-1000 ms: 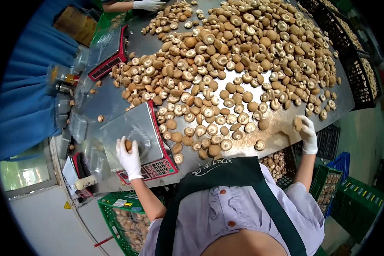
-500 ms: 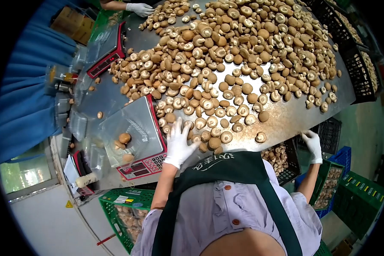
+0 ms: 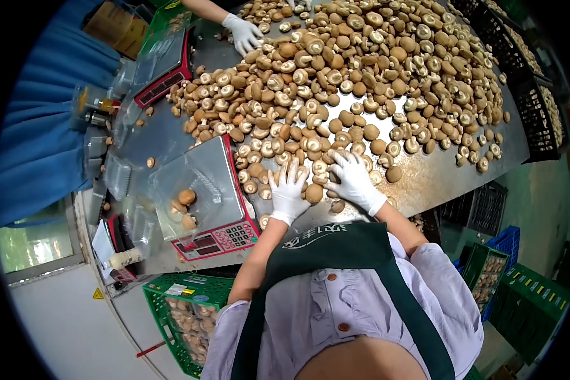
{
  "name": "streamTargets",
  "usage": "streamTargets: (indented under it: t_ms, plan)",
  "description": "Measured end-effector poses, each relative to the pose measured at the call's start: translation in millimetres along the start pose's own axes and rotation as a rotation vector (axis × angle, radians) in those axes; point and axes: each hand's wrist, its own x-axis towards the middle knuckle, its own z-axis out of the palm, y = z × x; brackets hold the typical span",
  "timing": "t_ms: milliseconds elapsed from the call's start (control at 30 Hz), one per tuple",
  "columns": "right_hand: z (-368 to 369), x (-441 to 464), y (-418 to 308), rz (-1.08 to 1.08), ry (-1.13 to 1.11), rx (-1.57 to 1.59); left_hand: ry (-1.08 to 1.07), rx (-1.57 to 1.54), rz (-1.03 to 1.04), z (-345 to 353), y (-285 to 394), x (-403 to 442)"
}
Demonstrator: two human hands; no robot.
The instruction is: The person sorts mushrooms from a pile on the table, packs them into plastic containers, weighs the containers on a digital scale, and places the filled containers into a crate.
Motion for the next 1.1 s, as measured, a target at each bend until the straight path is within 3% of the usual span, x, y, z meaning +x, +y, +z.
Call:
streamTargets:
  t_ms: [100,267,333,400,467,533,600,667,800,933,1033,1100]
  plan:
    - [-14,3,7,0.01,0.064,0.057,0.066,0.035,0.008,7,-4,8]
    - [-33,-8,39,0.187,0.158,0.106,-0.11,-0.169,-0.007,-34,-4,12]
    - [-42,-2,58,0.228,0.281,0.205,0.025,-0.213,0.048,-34,-7,16]
    - [-72,13,59,0.483,0.194,0.111,0.062,-0.26,0.062,-30,-3,24]
    - [-59,25,93,0.525,0.239,0.124,0.1,-0.245,0.024,-29,17,36]
    - [-53,44,104,0.536,0.232,0.133,-0.02,-0.157,0.048,-14,27,42]
    - [-41,63,103,0.579,0.077,0.158,-0.05,-0.009,0.061,2,36,42]
    - [-15,72,87,0.409,0.091,-0.078,-0.002,0.027,0.089,7,36,41]
    - [4,85,81,0.494,0.085,0.058,-0.064,0.028,0.092,-1,30,30]
    - [3,77,90,0.619,0.034,0.315,-0.112,-0.027,0.094,-20,27,8]
    - [-10,73,95,0.553,0.105,0.315,-0.144,-0.041,0.068,-29,22,1]
    - [-17,78,91,0.514,0.029,0.29,-0.042,-0.301,-0.048,-27,19,2]
